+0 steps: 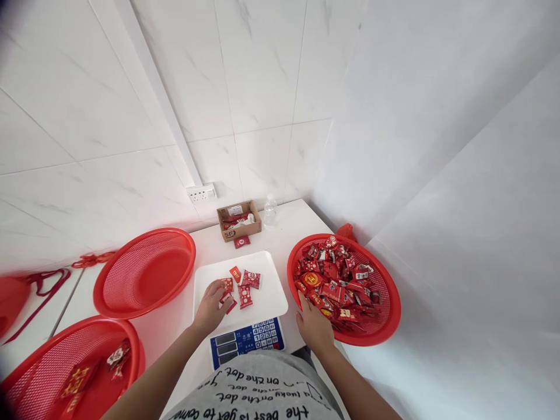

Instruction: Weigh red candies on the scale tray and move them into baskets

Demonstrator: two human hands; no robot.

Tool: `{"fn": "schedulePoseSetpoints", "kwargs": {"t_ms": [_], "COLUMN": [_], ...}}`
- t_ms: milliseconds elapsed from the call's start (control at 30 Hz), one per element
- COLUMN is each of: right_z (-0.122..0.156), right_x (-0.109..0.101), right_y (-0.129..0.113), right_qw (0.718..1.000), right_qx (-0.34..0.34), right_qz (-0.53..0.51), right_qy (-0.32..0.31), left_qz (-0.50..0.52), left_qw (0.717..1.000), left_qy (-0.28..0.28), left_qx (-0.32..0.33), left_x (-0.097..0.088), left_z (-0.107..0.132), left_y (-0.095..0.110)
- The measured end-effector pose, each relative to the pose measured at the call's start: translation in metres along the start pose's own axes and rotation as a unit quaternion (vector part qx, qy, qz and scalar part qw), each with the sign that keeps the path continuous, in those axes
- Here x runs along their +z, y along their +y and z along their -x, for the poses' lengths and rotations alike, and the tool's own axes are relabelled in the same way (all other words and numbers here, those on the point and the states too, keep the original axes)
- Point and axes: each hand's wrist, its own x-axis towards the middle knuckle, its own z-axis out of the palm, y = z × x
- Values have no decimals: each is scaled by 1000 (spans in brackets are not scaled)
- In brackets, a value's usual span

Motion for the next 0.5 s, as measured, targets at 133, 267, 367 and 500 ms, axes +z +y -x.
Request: {"fn": "schedulePoseSetpoints", "kwargs": {"t_ms": [133, 267, 367, 500], "right_z": [0, 0, 0, 0], "right_x": [0, 1, 1, -1], "right_y": [0, 0, 0, -1], "right_qw": [1000, 1000, 1000, 1000], "right_qx": [-1, -3, -3, 1], "right_qz": [-5, -1, 2, 7], "right_qy": [2, 6, 8, -3], "left_qz": [-11, -3, 6, 31], "left_qw": [998, 995, 994, 990], "left_qy": [-24, -63, -72, -65], "left_qx": [-56, -77, -87, -118], "left_x": [4, 2, 0, -3], "left_z": [-4, -9, -11, -11], "left_y": [-9, -8, -5, 0]}}
